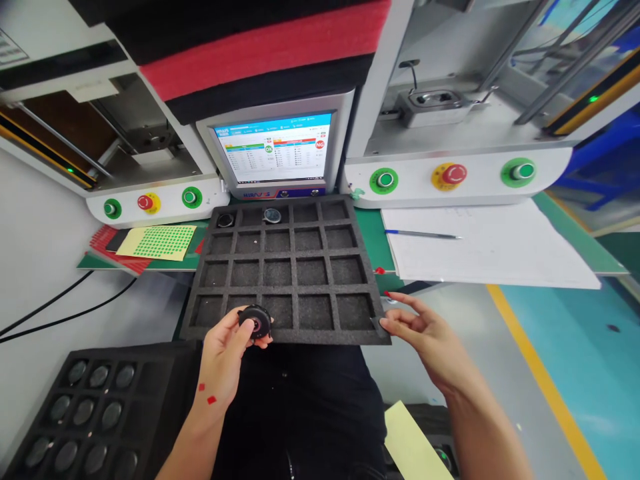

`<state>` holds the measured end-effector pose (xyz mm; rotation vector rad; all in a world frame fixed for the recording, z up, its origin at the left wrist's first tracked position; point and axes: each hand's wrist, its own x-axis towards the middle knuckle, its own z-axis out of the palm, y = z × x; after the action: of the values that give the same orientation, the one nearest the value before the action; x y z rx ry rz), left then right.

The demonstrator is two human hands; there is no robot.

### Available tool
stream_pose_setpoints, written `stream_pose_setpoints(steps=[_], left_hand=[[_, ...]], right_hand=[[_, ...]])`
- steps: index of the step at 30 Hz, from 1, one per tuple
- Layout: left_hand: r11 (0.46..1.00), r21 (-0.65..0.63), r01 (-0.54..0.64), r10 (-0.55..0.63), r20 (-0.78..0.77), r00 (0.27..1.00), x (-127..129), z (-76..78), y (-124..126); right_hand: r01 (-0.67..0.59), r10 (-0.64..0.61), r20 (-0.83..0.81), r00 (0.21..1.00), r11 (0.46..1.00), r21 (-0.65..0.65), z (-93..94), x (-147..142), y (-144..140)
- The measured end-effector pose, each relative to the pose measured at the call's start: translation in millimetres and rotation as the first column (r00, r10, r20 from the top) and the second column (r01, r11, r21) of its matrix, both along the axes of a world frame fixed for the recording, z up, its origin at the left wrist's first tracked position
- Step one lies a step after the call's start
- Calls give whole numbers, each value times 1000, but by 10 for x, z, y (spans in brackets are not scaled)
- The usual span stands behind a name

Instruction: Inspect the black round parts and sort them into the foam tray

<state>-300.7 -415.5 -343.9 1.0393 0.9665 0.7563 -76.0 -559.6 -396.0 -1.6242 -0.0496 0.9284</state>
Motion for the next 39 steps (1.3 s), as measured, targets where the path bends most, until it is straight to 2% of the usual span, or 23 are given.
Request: stream_pose_setpoints(steps=[7,13,17,19,21,23,24,28,30,33,36,39], left_hand=[[1000,-13,4,-4,-33,999,-23,18,16],[1000,-18,11,-11,-31,999,-35,6,26],[998,-4,60,-60,-31,998,-8,-61,-12],[987,-25,157,-157,-12,987,32,-130,-64],[943,-68,325,-324,21,946,83,-209,-121],[886,-100,452,-450,46,892,130,-272,-161],[874,-100,476,-474,49,879,149,-291,-169],[892,-58,449,-448,28,893,186,-276,-135],[909,-82,409,-411,-13,911,194,-232,-115],[917,-144,372,-379,-28,925,210,-154,-122],[901,-230,367,-359,75,930,222,-86,-175],[897,-287,335,-296,172,940,211,-48,-237]], right_hand=[[54,-55,38,998,998,35,-78,10,-39],[-42,42,3,999,999,33,-53,35,-38],[-125,126,-44,991,992,31,-15,82,-45],[-153,155,-58,986,987,39,-16,99,-39],[-159,161,-47,986,986,48,-30,111,-32],[-122,122,5,993,991,52,-36,117,-40],[-82,79,48,996,995,55,-27,116,-56],[134,-162,256,953,984,121,148,31,-196],[168,-216,312,925,970,173,295,-77,-261],[47,-136,307,942,958,282,480,-296,-255],[-120,8,264,965,904,411,555,-529,-118],[-147,37,229,973,860,488,564,-729,52]])
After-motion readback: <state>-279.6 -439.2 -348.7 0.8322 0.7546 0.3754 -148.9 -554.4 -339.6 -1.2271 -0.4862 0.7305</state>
